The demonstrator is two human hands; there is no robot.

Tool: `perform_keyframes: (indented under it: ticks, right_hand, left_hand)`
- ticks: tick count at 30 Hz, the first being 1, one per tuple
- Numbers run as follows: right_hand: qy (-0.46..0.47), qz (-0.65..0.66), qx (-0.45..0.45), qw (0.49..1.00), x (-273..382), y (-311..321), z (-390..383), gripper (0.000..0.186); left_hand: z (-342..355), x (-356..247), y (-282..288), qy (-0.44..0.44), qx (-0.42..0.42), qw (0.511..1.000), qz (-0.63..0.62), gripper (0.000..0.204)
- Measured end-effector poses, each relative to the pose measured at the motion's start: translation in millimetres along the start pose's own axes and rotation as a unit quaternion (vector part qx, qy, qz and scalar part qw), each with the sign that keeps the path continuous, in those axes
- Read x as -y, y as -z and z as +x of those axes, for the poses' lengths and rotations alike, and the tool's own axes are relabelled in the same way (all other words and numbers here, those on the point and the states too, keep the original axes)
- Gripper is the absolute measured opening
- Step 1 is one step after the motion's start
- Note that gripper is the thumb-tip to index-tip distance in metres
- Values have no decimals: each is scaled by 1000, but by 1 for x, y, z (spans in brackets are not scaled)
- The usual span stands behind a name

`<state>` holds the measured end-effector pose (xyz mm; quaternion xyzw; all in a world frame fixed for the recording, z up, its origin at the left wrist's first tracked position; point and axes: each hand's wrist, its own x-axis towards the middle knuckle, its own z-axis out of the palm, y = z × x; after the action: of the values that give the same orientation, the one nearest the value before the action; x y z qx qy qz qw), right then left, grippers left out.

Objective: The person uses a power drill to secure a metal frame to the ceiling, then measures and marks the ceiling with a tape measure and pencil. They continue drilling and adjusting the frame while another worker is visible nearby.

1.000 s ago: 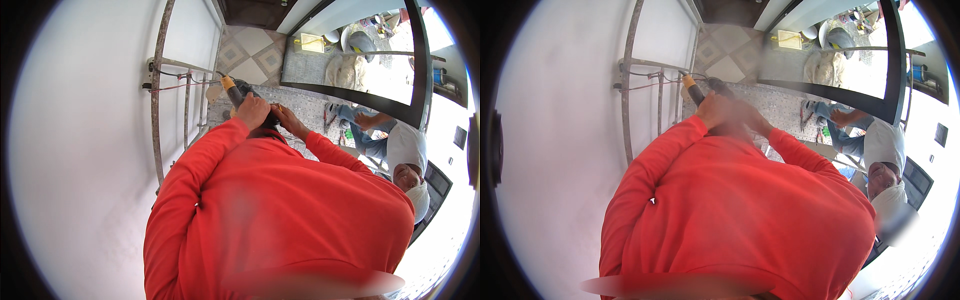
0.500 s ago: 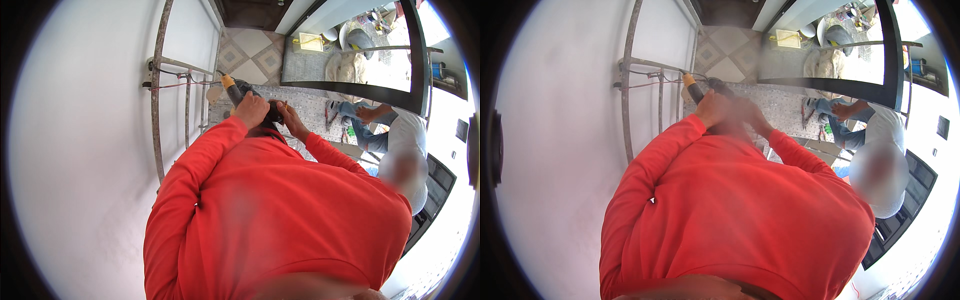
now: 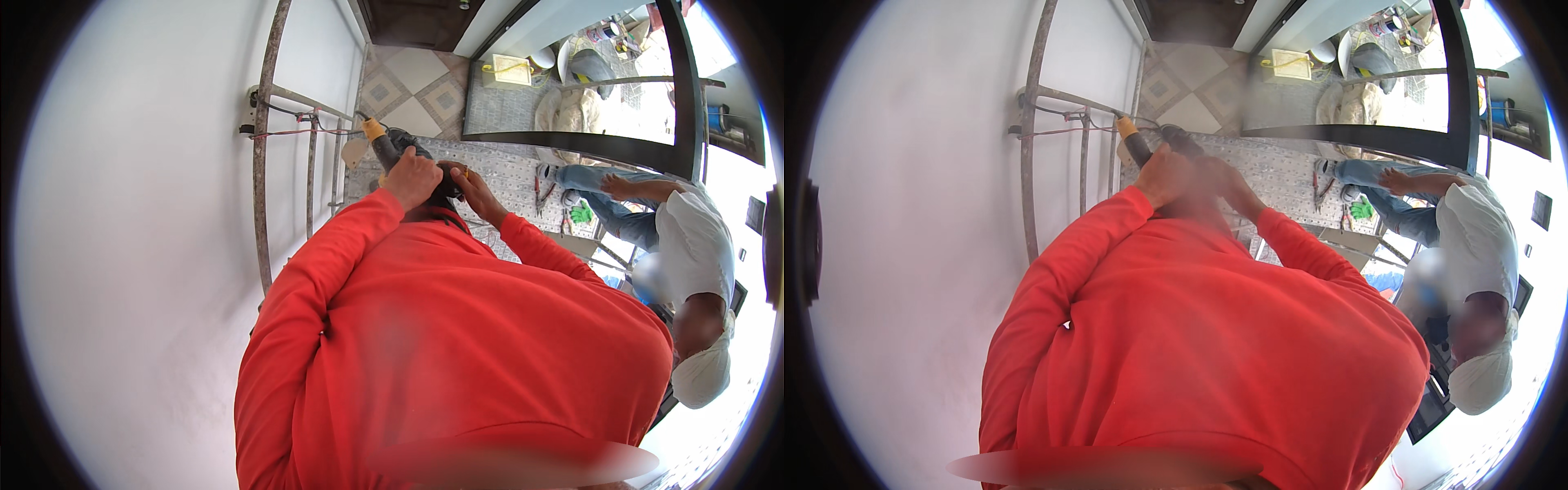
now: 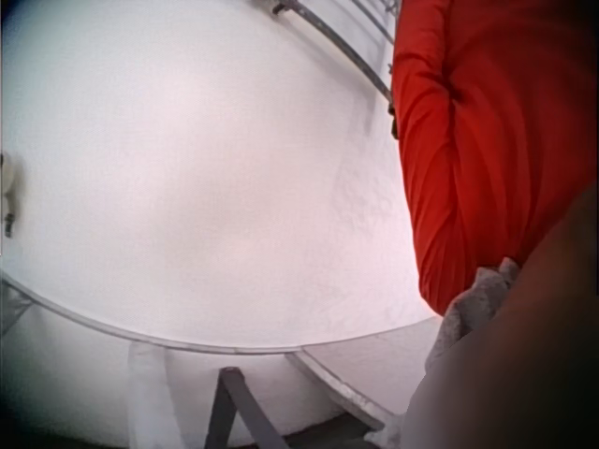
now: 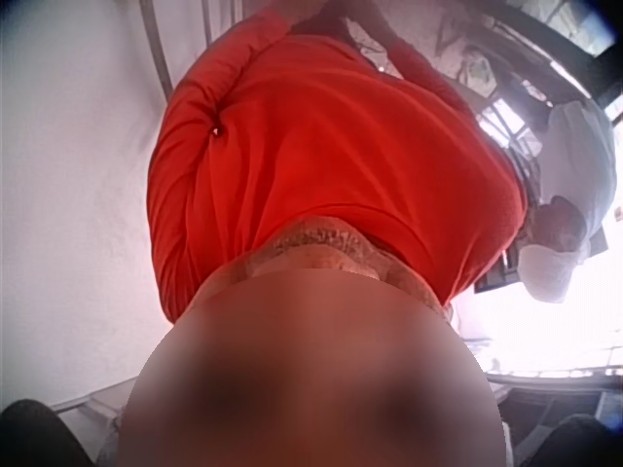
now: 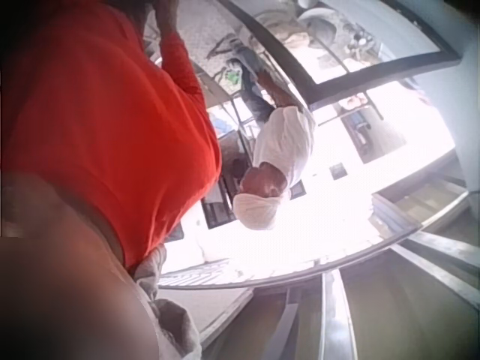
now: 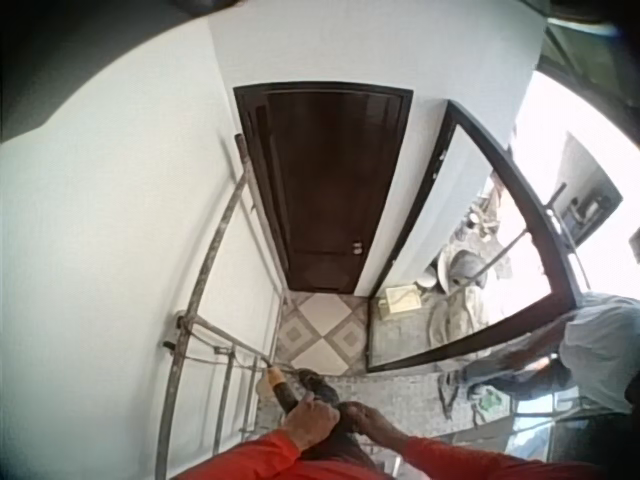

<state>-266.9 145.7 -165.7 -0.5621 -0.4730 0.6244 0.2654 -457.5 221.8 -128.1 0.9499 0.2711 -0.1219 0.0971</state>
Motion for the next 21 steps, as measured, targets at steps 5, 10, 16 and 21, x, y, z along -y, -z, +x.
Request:
perform_keyframes:
  ticks: [5,10,16,21]
  right_hand:
    - [24,-28,32,999,-4,-2,-5,50]
    - [-37,-43,105,993,-3,7,6,46]
    - [-64,-23,77,995,3,0,-4,48]
    - [-58,17,37,998,0,-9,-23,54]
  left_hand:
    - [-4,-2,-3,-14,11,1000,4,20]
    - [-8,-2,-6,-13,10,1000,7,21]
    - [-11,-1,-3,-9,22,999,24,20]
    - [-6,-2,-2,-15,26,999,-13,19]
